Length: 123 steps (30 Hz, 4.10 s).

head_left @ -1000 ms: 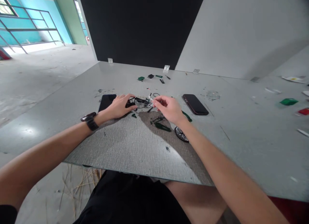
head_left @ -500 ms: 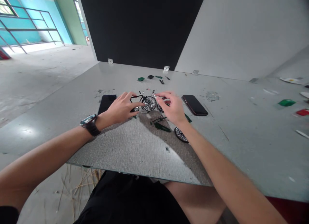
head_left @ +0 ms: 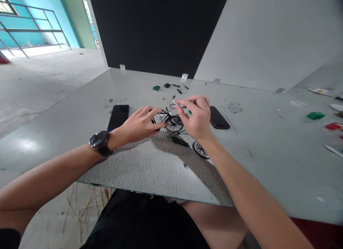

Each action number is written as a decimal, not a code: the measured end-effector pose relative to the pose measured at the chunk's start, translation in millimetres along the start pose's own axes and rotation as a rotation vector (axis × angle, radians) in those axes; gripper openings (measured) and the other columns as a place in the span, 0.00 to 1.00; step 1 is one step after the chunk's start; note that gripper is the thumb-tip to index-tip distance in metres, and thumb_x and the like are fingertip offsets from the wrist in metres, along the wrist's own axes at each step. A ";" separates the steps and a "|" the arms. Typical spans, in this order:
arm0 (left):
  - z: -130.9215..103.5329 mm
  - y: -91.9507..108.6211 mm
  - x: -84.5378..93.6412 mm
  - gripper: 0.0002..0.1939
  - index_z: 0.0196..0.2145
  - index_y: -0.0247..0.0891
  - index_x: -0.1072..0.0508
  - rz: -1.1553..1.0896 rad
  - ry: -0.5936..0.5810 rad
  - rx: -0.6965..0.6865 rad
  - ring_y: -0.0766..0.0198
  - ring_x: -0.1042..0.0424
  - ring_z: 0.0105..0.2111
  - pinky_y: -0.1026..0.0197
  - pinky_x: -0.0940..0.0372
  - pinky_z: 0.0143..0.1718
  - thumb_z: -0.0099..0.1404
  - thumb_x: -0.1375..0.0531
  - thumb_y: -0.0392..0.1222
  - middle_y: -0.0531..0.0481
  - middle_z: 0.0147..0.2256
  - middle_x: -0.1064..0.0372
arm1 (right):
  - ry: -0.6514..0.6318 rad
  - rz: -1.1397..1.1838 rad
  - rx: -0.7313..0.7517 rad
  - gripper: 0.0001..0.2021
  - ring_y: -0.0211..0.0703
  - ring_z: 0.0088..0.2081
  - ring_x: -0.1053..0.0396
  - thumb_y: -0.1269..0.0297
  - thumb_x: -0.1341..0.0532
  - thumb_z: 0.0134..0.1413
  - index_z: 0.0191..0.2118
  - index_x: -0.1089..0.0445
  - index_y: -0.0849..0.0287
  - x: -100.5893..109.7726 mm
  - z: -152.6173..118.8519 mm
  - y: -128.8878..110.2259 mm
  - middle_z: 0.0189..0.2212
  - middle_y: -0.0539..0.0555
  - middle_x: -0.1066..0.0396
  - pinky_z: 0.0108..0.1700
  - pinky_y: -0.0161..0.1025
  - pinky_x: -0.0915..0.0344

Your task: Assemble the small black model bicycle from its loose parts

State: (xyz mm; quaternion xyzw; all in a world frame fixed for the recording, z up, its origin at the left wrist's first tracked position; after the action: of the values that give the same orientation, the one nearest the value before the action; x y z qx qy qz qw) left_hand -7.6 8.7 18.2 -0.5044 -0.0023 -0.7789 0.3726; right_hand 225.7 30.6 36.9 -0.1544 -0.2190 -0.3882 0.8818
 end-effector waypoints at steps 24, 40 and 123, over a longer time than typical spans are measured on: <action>3.7 9.6 2.2 0.19 0.57 0.50 0.33 0.083 0.074 -0.063 0.51 0.34 0.49 0.52 0.30 0.43 0.71 0.41 0.36 0.41 0.54 0.37 | -0.283 0.390 -0.156 0.09 0.48 0.46 0.24 0.64 0.41 0.64 0.47 0.25 0.52 2.0 -0.2 -13.1 0.45 0.54 0.22 0.52 0.48 0.30; 2.7 9.1 4.0 0.17 0.57 0.48 0.32 0.064 0.045 -0.075 0.49 0.34 0.50 0.49 0.31 0.45 0.72 0.42 0.39 0.38 0.57 0.37 | -0.401 0.414 -0.125 0.13 0.50 0.46 0.22 0.54 0.37 0.63 0.50 0.25 0.52 7.1 2.8 -5.0 0.44 0.53 0.20 0.51 0.49 0.30; 0.6 10.5 0.6 0.20 0.60 0.49 0.34 0.036 0.063 -0.094 0.50 0.35 0.53 0.49 0.30 0.48 0.72 0.42 0.39 0.40 0.57 0.38 | -0.073 0.346 -0.099 0.05 0.43 0.35 0.25 0.68 0.34 0.60 0.39 0.20 0.52 4.4 2.8 -16.5 0.35 0.52 0.23 0.38 0.42 0.27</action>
State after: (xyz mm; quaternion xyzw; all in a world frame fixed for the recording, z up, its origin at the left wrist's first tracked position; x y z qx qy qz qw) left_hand -1.2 0.9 15.1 -0.4965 0.0549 -0.7869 0.3622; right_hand 215.2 18.4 43.3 -0.2468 -0.2019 -0.2353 0.9181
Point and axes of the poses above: each hand's wrist, its own z-axis towards the middle knuckle, its own x-axis out of the back of the hand, y = z × x, the point moved 1 cm from there along z, towards the middle knuckle
